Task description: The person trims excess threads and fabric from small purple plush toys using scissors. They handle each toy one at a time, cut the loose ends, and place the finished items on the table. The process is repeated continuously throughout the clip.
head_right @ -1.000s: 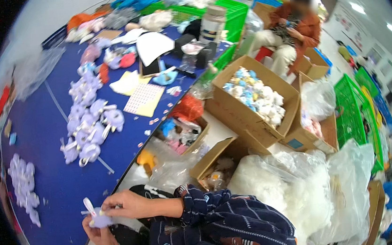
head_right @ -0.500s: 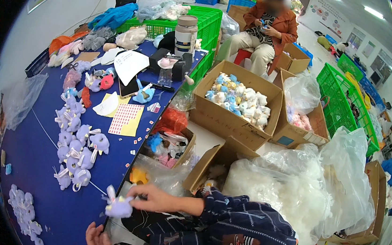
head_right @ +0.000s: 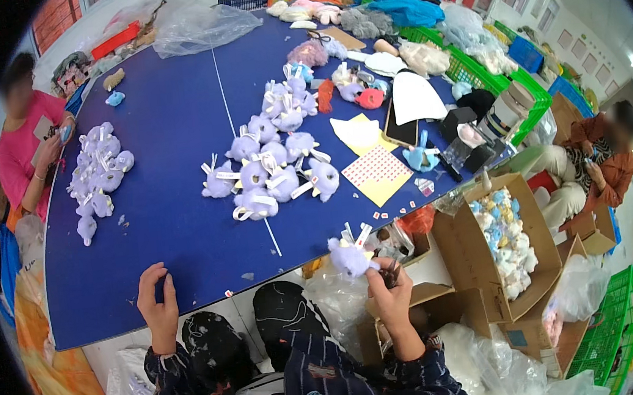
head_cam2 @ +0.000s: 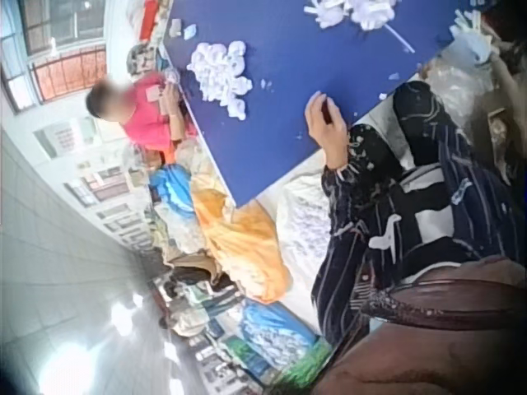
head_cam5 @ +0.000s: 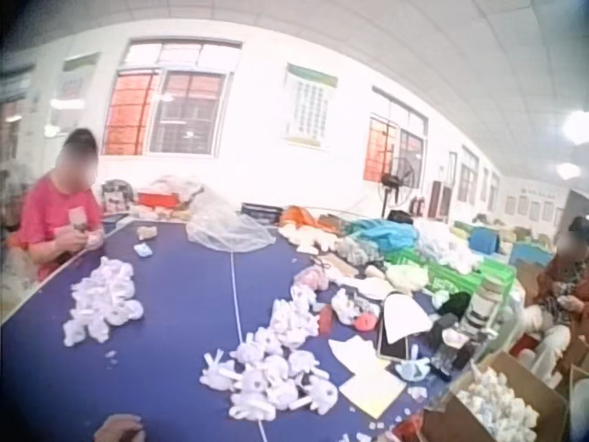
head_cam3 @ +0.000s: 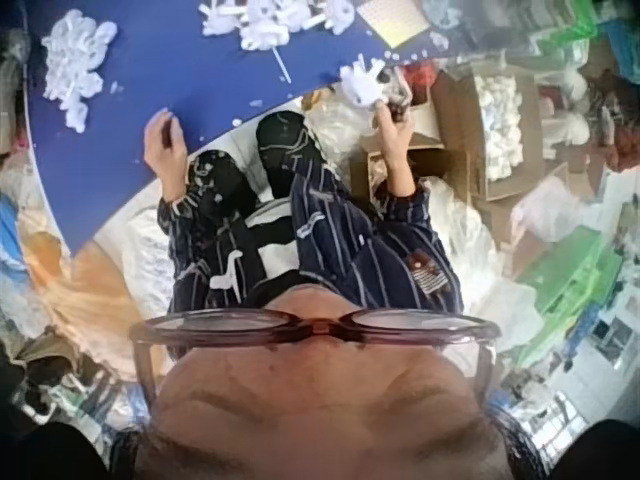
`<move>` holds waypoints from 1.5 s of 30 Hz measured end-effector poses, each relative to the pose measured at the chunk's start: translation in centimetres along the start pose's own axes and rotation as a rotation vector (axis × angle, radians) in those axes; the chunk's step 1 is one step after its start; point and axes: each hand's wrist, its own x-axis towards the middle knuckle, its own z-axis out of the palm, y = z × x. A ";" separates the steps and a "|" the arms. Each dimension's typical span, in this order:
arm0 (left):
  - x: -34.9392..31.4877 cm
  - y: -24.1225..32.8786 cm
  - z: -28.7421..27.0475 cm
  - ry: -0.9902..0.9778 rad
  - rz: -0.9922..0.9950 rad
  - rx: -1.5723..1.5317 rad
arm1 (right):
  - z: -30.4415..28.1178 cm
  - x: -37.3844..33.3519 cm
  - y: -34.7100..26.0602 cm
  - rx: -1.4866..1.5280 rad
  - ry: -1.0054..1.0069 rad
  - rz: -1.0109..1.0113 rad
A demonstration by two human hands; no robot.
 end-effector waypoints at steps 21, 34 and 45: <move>-0.2 0.3 0.4 0.025 0.073 0.119 | 7.2 20.7 0.5 -0.629 0.066 -0.692; -0.8 -0.7 -0.4 -0.028 0.134 -0.012 | 19.7 8.7 -8.7 -0.308 -0.324 -0.679; 8.1 -10.0 -10.8 0.285 -0.160 0.104 | 38.1 4.0 -2.1 -0.181 -0.755 -0.600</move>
